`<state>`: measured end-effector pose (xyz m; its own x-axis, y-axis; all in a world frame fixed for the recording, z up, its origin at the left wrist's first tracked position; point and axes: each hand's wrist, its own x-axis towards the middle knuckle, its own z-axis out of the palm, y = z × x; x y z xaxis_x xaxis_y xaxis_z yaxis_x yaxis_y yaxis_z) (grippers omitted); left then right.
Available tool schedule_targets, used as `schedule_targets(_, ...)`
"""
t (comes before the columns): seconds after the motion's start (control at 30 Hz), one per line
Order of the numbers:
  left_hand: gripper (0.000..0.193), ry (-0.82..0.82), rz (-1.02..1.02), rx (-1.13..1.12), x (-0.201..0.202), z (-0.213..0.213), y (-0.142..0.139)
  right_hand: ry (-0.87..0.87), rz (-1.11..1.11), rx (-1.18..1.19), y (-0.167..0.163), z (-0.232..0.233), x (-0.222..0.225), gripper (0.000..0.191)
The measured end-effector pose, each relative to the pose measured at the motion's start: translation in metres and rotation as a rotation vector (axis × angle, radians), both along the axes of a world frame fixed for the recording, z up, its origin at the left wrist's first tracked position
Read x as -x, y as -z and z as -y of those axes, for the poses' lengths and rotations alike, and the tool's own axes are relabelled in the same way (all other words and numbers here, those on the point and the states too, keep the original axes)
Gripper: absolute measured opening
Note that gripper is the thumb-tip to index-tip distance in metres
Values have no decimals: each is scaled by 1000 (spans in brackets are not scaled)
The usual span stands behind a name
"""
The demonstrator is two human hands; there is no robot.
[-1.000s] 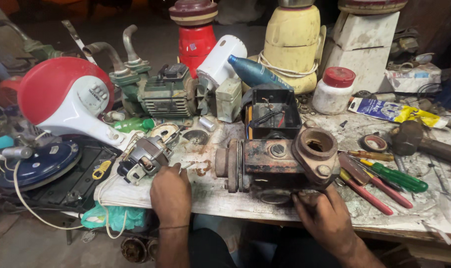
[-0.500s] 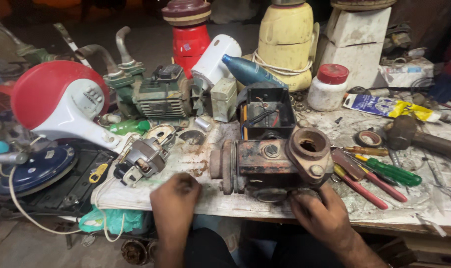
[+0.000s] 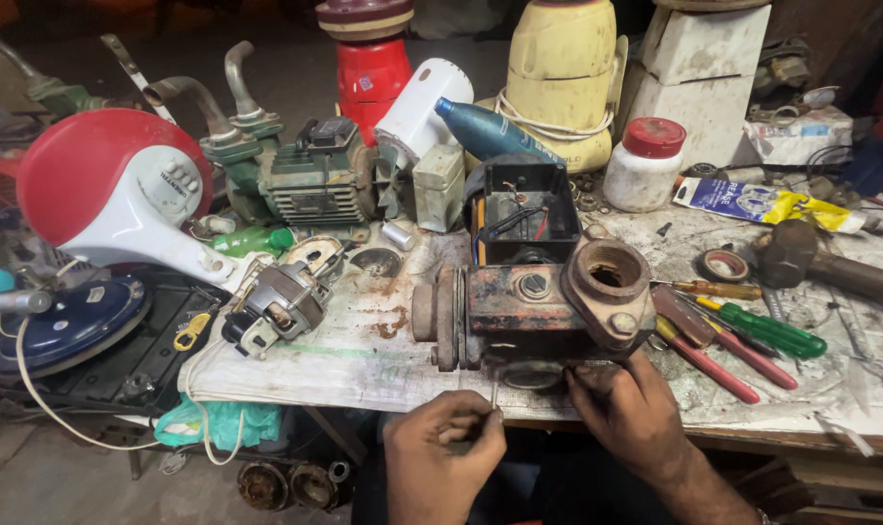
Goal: The person holds a metal mechanical component on a cluttered workbench, uses a screwdriver to scrape and clean its interior, then uses a hammer to tap the part. The person repeatedly rotates and repositions the component while continuing to scrape and tap it.
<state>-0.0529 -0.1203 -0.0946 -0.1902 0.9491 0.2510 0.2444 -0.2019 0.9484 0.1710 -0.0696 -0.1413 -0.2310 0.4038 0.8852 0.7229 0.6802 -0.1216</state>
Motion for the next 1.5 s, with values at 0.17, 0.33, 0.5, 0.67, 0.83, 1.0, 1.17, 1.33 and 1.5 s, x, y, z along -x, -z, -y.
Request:
schedule_targets(0.17, 14, 18, 42, 5, -1, -1, -4, -2, 11, 2, 2, 0, -1, 30)
schedule_targets(0.33, 15, -29, 23, -1, -2, 0, -7, 6, 15, -10, 3, -1, -1, 30)
schedule_targets(0.5, 14, -76, -18, 20, -1, 1, -10, 1, 16, -21, 1, 0, 0, 29)
schedule_targets(0.67, 14, -23, 20, -25, -2, -2, -6, 8, 27, -9, 1, 0, 0, 29)
schedule_targets(0.83, 14, 21, 164, 31, -7, -10, 10, -23, 31, -36, 1, -1, -1, 29)
schedule_targets(1.0, 14, 9, 274, 36, -7, -20, 25, -11, 36, -11, 0, 0, -1, 28)
schedule_targets(1.17, 26, 99, 400, 261, -15, -25, 27, -11, 24, -26, -1, 0, 0, 29)
schedule_targets(1.33, 26, 197, 650, 259, -14, -27, 27, -5, 26, -28, -3, 1, 0, 28)
schedule_targets(1.5, 20, 155, 728, 296, -10, -32, 31, -38, 25, -17, -5, 2, 1, 27)
